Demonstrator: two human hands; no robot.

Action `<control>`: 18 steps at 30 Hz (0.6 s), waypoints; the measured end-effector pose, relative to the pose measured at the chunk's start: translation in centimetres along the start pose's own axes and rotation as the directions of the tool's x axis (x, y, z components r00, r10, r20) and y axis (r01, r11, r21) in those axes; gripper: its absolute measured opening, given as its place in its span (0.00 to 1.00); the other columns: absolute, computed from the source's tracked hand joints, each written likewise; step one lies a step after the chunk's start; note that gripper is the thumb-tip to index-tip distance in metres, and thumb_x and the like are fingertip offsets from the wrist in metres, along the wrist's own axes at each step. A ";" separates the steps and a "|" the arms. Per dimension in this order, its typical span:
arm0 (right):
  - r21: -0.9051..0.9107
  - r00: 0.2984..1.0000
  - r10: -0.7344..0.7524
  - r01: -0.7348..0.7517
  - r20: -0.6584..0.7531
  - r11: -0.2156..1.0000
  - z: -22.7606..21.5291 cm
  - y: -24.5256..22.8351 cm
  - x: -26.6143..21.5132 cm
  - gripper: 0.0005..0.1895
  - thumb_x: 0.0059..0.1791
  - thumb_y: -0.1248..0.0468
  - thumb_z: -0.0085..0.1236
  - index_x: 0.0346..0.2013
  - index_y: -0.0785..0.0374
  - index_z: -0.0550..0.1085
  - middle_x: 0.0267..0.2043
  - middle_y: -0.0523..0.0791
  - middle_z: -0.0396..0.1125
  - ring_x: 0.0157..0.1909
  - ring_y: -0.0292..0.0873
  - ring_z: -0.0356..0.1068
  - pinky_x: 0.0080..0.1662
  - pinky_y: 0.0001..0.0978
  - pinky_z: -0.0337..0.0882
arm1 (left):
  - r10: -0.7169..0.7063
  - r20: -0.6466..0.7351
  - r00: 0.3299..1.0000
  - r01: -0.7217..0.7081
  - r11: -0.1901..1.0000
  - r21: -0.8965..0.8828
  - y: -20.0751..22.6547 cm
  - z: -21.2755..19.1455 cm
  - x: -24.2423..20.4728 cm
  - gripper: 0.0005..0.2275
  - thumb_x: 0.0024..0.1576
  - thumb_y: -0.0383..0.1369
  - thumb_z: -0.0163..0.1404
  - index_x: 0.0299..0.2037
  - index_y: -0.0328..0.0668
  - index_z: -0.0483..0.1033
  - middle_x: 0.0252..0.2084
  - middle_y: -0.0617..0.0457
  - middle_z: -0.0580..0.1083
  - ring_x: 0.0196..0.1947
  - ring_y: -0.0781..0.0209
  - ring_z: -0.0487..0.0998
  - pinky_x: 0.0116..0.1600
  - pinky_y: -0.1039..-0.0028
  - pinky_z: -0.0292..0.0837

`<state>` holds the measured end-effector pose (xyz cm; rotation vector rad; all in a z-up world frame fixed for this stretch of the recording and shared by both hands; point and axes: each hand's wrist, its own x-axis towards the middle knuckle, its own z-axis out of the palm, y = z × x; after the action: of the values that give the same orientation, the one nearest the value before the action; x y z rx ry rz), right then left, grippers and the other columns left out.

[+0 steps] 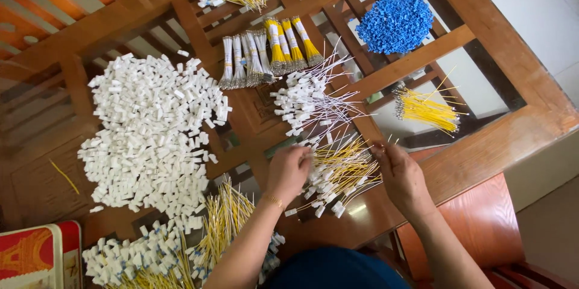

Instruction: Manually assembling small connectors onto thin wires at a table.

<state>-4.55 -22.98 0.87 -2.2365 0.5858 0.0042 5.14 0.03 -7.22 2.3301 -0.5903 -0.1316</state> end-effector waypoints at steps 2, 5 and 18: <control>0.036 0.999 0.042 -0.042 -0.003 0.998 0.1 0.6 0.2 0.13 0.56 0.57 0.51 0.53 0.56 0.73 0.39 0.57 0.73 0.46 0.65 0.73 0.47 0.61 0.72 | 0.002 0.033 0.999 -0.003 1.000 0.030 0.0 1.6 3.1 0.08 0.55 0.34 0.58 0.43 0.48 0.82 0.37 0.48 0.80 0.39 0.45 0.82 0.44 0.59 0.79; 0.061 0.996 0.090 -0.090 0.012 0.994 0.5 1.5 0.7 0.11 0.55 0.57 0.53 0.50 0.55 0.73 0.34 0.54 0.73 0.41 0.63 0.75 0.43 0.59 0.72 | -0.035 0.109 0.993 0.022 0.992 0.123 -1.2 5.6 7.3 0.09 0.58 0.35 0.54 0.47 0.50 0.79 0.40 0.49 0.78 0.40 0.44 0.82 0.43 0.56 0.80; 0.190 0.996 -0.064 0.074 -0.058 0.979 0.1 -1.0 1.4 0.08 0.45 0.56 0.70 0.39 0.48 0.85 0.27 0.44 0.75 0.31 0.43 0.77 0.37 0.35 0.74 | -0.026 0.113 0.993 0.053 0.969 -0.240 2.4 2.2 7.6 0.09 0.55 0.32 0.59 0.44 0.48 0.79 0.34 0.47 0.79 0.37 0.47 0.82 0.42 0.60 0.77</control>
<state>-2.89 -22.91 1.25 -2.0725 0.5130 -0.1403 10.39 -6.35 -6.69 2.1062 -0.5483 -0.3329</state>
